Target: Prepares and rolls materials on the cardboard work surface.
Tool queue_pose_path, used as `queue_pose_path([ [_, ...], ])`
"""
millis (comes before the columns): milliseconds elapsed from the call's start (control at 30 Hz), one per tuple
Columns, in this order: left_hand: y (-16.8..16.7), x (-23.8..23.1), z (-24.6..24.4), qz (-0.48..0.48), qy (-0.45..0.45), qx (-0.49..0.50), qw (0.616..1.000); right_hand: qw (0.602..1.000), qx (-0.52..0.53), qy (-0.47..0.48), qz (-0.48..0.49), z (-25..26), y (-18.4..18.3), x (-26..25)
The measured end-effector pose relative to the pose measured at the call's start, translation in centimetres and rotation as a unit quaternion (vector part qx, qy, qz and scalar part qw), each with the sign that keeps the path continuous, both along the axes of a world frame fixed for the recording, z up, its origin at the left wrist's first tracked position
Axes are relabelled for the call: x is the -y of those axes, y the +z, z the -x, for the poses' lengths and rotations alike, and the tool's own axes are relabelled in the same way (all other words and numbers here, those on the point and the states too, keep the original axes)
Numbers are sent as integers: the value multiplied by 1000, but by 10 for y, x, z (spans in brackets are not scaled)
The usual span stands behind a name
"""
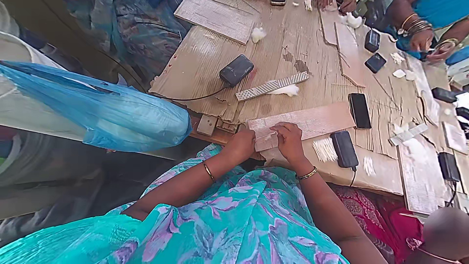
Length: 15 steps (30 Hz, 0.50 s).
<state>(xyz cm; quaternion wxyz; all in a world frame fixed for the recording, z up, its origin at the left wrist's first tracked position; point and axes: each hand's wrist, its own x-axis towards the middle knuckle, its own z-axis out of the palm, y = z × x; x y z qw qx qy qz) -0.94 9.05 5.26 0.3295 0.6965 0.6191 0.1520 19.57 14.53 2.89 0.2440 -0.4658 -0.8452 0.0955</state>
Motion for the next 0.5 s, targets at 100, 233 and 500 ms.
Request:
queue_pose_path([
  [100,-1,1,-4,16,-6,-10,1000,999,33,43,-9,-4,-1,-1],
  [233,-5,-1,-7,37,-16,-13,999,996,58,72,-19,-7,-4,-3],
  [500,-1,-2,-9,60,-14,-34,998,985,132,106,27,-2,-13,-4],
])
